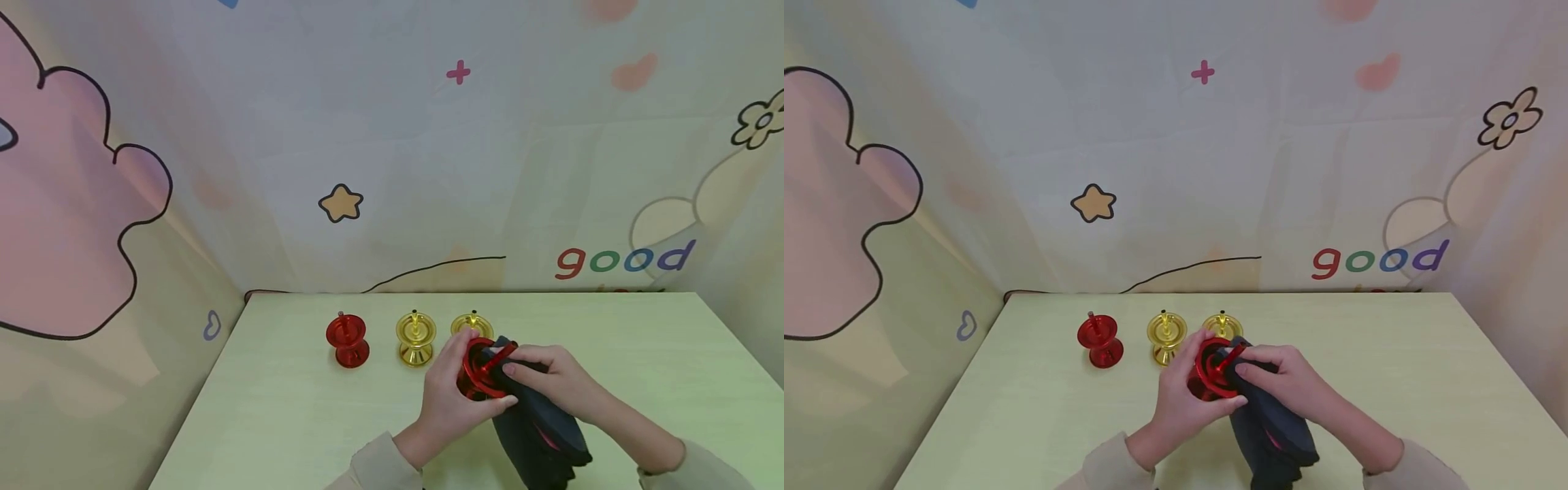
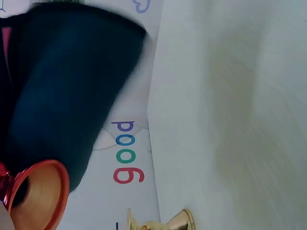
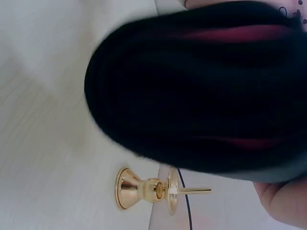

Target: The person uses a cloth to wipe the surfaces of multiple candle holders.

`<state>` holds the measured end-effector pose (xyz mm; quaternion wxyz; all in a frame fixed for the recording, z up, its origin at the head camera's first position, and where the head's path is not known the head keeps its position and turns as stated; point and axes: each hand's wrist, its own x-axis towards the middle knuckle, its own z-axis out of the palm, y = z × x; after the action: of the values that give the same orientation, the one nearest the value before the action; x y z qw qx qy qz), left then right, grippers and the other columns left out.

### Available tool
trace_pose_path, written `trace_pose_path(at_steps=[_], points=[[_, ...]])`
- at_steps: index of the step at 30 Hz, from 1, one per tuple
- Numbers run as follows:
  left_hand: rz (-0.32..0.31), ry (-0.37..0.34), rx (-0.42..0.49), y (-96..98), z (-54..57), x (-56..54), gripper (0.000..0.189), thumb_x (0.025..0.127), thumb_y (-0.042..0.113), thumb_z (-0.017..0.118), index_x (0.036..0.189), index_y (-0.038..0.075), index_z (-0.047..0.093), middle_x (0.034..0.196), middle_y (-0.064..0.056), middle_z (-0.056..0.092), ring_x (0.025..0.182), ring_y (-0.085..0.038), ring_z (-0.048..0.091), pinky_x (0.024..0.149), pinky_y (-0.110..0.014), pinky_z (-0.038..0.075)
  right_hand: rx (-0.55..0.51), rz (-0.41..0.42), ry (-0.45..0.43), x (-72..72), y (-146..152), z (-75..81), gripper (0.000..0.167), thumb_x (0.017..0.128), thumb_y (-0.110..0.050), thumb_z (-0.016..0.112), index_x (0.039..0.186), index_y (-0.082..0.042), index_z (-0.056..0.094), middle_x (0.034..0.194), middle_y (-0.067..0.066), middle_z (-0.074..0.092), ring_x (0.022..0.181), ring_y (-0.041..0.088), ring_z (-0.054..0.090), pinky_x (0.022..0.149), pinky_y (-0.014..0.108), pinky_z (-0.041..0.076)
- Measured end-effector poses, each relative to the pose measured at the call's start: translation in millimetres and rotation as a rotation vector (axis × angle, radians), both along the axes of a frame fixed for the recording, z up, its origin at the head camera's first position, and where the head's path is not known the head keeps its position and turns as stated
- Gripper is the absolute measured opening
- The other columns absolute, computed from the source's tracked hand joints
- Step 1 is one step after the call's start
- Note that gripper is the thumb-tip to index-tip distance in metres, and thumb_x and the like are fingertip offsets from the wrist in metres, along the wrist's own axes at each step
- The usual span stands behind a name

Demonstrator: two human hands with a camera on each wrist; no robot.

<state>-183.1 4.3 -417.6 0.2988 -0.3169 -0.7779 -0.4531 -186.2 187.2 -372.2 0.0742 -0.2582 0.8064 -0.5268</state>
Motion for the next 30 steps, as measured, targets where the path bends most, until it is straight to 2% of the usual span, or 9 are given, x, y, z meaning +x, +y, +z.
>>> trace_pose_path(at_steps=[5, 10, 14, 16, 18, 20, 22, 26, 30], points=[[-0.102, -0.128, -0.016, -4.8, 4.5, -0.8, 0.086, 0.060, 0.026, 0.081, 0.132, 0.010, 0.037, 0.124, -0.004, 0.051, 0.111, -0.013, 0.050, 0.086, -0.018, 0.045, 0.042, -0.046, 0.015, 0.3, -0.1, 1.1, 0.022, 0.087, -0.013, 0.054, 0.100, 0.002, 0.064, 0.092, 0.013, 0.066, 0.077, 0.003, 0.059, 0.066, 0.022, 0.052], [-0.223, -0.265, -0.037, -11.4, 12.6, -0.8, 0.085, 0.062, 0.024, 0.080, 0.134, 0.012, 0.036, 0.125, -0.001, 0.051, 0.109, -0.010, 0.051, 0.084, -0.018, 0.047, 0.049, 0.001, 0.000, -3.3, 1.3, 4.6, 0.025, 0.086, -0.013, 0.055, 0.104, 0.003, 0.063, 0.099, 0.019, 0.064, 0.082, 0.002, 0.060, 0.069, 0.021, 0.051], [-0.330, -0.414, -0.073, -16.2, 16.6, -1.4, 0.087, 0.066, 0.024, 0.078, 0.138, 0.015, 0.030, 0.127, 0.003, 0.049, 0.099, -0.003, 0.054, 0.070, -0.015, 0.050, 0.039, 0.064, 0.000, -5.9, 3.4, 5.0, 0.023, 0.086, -0.010, 0.055, 0.103, 0.002, 0.063, 0.098, 0.016, 0.065, 0.084, 0.004, 0.060, 0.070, 0.022, 0.052], [-0.333, -0.468, -0.095, -17.2, 16.5, -1.8, 0.088, 0.067, 0.027, 0.077, 0.139, 0.018, 0.027, 0.129, 0.006, 0.048, 0.101, -0.002, 0.053, 0.074, -0.018, 0.050, 0.028, 0.070, -0.011, -6.4, 4.0, 3.9, 0.019, 0.086, -0.009, 0.055, 0.099, 0.002, 0.064, 0.093, 0.008, 0.067, 0.082, 0.005, 0.059, 0.069, 0.022, 0.052], [-0.303, -0.485, -0.104, -16.3, 13.5, -2.0, 0.089, 0.067, 0.030, 0.076, 0.139, 0.020, 0.025, 0.131, 0.008, 0.047, 0.109, -0.003, 0.050, 0.086, -0.023, 0.046, 0.016, 0.043, -0.026, -5.6, 4.1, 3.1, 0.018, 0.085, -0.009, 0.055, 0.097, 0.002, 0.064, 0.091, -0.001, 0.067, 0.080, 0.005, 0.059, 0.068, 0.022, 0.052], [-0.256, -0.491, -0.086, -14.3, 10.6, -0.6, 0.089, 0.066, 0.034, 0.076, 0.139, 0.020, 0.026, 0.131, 0.009, 0.046, 0.119, -0.005, 0.044, 0.095, -0.028, 0.041, 0.009, -0.011, -0.042, -4.8, 3.9, 2.5, 0.017, 0.085, -0.009, 0.056, 0.093, 0.003, 0.064, 0.087, -0.008, 0.065, 0.077, 0.005, 0.058, 0.066, 0.022, 0.052], [-0.216, -0.488, -0.030, -10.8, 7.1, 1.3, 0.086, 0.067, 0.034, 0.075, 0.138, 0.020, 0.029, 0.129, 0.007, 0.048, 0.118, -0.007, 0.045, 0.095, -0.030, 0.041, 0.000, -0.086, -0.055, -3.4, 3.4, 2.3, 0.017, 0.084, -0.010, 0.057, 0.093, 0.003, 0.063, 0.086, -0.011, 0.064, 0.076, 0.005, 0.058, 0.064, 0.022, 0.052], [-0.144, -0.367, 0.075, -3.5, 4.0, 3.8, 0.073, 0.070, 0.031, 0.073, 0.134, 0.016, 0.039, 0.120, 0.000, 0.055, 0.104, -0.009, 0.052, 0.080, -0.022, 0.048, -0.046, -0.228, -0.073, -1.7, 2.0, 1.1, 0.018, 0.083, -0.011, 0.058, 0.092, 0.004, 0.062, 0.083, -0.009, 0.063, 0.072, 0.007, 0.059, 0.060, 0.025, 0.053], [-0.079, -0.215, 0.058, 1.6, 3.0, 4.0, 0.073, 0.071, 0.029, 0.073, 0.133, 0.011, 0.039, 0.122, -0.006, 0.053, 0.103, -0.013, 0.053, 0.078, -0.020, 0.049, -0.102, -0.300, -0.074, -0.8, 0.5, -2.3, 0.020, 0.084, -0.012, 0.059, 0.093, 0.006, 0.060, 0.081, -0.011, 0.063, 0.068, 0.009, 0.061, 0.059, 0.026, 0.053]])
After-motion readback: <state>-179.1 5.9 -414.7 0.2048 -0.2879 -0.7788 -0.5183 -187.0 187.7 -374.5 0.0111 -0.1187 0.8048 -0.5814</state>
